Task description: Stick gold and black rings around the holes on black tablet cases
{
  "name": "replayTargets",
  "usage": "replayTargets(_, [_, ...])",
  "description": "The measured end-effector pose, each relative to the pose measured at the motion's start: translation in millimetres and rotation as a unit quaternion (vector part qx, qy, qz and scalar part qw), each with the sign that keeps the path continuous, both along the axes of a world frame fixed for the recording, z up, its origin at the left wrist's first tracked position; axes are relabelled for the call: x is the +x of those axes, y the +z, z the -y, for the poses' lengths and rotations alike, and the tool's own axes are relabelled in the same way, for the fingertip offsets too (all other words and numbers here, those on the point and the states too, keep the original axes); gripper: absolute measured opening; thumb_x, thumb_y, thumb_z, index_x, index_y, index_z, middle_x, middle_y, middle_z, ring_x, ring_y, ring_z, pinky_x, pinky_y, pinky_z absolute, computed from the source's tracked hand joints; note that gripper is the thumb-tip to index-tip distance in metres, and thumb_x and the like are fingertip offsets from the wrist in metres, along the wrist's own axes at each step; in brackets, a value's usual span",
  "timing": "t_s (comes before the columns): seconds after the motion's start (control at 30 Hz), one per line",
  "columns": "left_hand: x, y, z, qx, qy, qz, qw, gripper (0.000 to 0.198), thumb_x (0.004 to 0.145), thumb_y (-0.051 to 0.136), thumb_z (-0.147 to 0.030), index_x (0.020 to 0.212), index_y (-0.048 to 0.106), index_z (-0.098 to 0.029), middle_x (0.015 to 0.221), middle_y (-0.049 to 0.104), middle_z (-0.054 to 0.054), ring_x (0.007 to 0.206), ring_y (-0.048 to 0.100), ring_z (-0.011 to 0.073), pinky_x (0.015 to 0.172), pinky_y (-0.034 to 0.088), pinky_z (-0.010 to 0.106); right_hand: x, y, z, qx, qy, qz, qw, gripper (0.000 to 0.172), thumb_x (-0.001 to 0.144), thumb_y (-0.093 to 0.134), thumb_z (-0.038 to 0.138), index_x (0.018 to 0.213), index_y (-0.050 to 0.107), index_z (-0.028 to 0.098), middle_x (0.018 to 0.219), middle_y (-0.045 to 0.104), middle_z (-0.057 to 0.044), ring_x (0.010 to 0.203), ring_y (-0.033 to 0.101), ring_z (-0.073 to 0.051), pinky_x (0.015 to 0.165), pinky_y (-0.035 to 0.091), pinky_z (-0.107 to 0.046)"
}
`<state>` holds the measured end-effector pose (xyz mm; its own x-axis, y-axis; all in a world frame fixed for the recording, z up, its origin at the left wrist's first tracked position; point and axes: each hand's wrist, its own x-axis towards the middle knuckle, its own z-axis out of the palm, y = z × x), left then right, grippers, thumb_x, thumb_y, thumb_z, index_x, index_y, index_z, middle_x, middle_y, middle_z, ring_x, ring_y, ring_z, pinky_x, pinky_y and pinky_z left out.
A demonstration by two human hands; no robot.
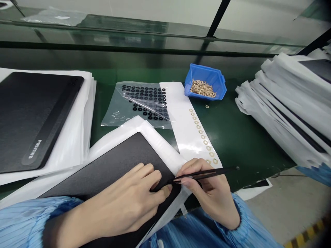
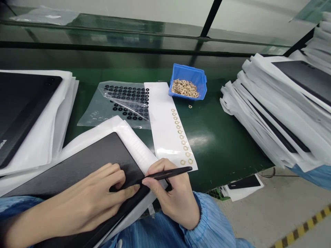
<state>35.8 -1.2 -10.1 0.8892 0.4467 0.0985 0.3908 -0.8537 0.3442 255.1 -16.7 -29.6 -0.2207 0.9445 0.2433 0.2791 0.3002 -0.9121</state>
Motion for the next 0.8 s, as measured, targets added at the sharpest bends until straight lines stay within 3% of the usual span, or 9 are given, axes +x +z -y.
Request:
replayTargets(0.3, [0, -1.3, 1, 0.006, 0.006, 0.061, 0.998, 0.022, 0.094, 0.039, -0.013, 0.099, 0.060, -0.012, 0.074, 0.047, 0.004, 0.069, 0.039, 0.0179, 0.064, 0.033, 0.031, -4, 2.9, 5, -0.001, -0.012, -0.016, 1.000, 0.008, 0.086, 0.058, 0.016, 0.079, 0.059, 0.019, 0.072, 0.063, -0.002, 0.065, 0.062, -0.015, 0.058, 0.048, -0.028])
replayTargets(0.47, [2, -3.8, 2, 0.000, 0.034, 0.087, 0.996, 0.024, 0.093, 0.038, -0.011, 0.083, 0.060, -0.012, 0.069, 0.047, 0.003, 0.065, 0.037, 0.0163, 0.061, 0.032, 0.031, 7, 23.7, -4, -0.011, 0.016, -0.028, 0.999, 0.006, 0.087, 0.058, 0.021, 0.081, 0.059, 0.020, 0.072, 0.064, -0.003, 0.064, 0.063, -0.017, 0.056, 0.051, -0.030])
replayTargets(0.57, [2, -4.2, 3, 0.026, 0.034, 0.074, 0.996, 0.024, 0.092, 0.039, -0.012, 0.077, 0.057, -0.014, 0.069, 0.047, 0.003, 0.066, 0.037, 0.0165, 0.061, 0.032, 0.031, 0, 43.6, -33, 0.025, 0.034, 0.027, 0.999, 0.007, 0.085, 0.061, 0.020, 0.077, 0.061, 0.020, 0.072, 0.064, -0.004, 0.065, 0.065, -0.018, 0.058, 0.053, -0.029])
replayTargets(0.67, [2, -2.8, 4, 0.047, 0.034, 0.049, 0.997, 0.022, 0.090, 0.040, -0.012, 0.072, 0.052, -0.016, 0.070, 0.046, 0.002, 0.067, 0.038, 0.0162, 0.063, 0.033, 0.031, -28, 56.3, -77, 0.041, 0.075, 0.045, 0.995, 0.012, 0.083, 0.061, 0.021, 0.072, 0.058, 0.020, 0.070, 0.064, -0.002, 0.061, 0.067, -0.016, 0.056, 0.055, -0.026])
replayTargets(0.8, [3, -1.3, 2, 0.071, 0.035, 0.028, 0.996, 0.018, 0.088, 0.044, -0.015, 0.070, 0.050, -0.017, 0.070, 0.046, 0.001, 0.065, 0.038, 0.0153, 0.062, 0.034, 0.029, -84, 51.4, -137, 0.084, 0.128, 0.075, 0.985, 0.014, 0.084, 0.060, 0.022, 0.072, 0.054, 0.018, 0.065, 0.064, -0.002, 0.060, 0.068, -0.018, 0.058, 0.055, -0.028])
